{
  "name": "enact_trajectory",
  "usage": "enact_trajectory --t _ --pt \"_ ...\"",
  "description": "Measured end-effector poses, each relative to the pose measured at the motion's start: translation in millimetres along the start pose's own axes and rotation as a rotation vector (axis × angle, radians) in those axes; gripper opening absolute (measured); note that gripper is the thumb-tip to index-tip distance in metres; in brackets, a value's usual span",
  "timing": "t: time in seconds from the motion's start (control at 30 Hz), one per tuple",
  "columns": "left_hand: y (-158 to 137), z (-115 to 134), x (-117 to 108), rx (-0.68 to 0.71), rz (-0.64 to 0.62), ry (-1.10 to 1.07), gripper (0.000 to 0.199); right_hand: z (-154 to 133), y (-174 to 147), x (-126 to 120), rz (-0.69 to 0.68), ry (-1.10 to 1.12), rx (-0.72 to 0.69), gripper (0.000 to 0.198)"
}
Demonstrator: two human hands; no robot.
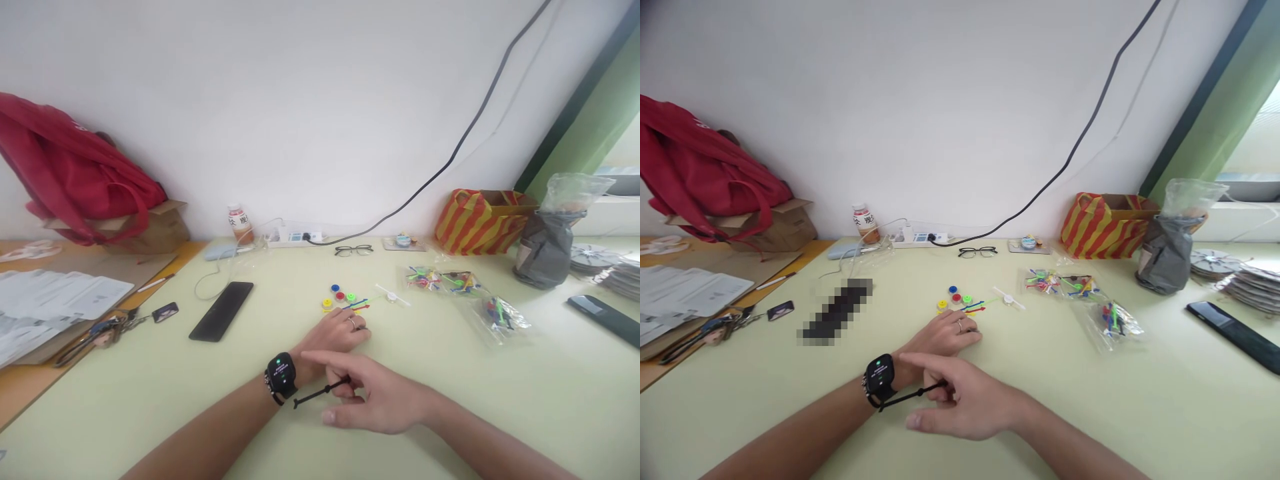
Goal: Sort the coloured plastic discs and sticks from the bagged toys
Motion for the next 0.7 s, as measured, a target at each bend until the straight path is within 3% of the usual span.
enact_trajectory --t 0.1,0.2,0.7 --pt "0.6 -0.6 5.6 0.012 0.024 0.029 0.017 8.2 3.0 7.7 -0.060 0.071 0.043 0.102" --pt "1.7 1.1 3.5 0.010 0.039 0.024 0.018 18.1 5.6 14.0 -0.097 0.078 0.111 0.115" --pt "1.3 -1.0 9.2 -0.067 0.016 0.025 0.030 20.4 12.8 20.6 -0.118 0.212 0.165 0.119"
Point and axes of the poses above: each hand's wrist, its own y-axis towards the middle knuckle, its own x-axis out of the palm, z = x × y, the point moved 4 cm from there along y, towards the middle knuckle, and after that the axes turned 9 degrees about z, right-handed, at the moved point
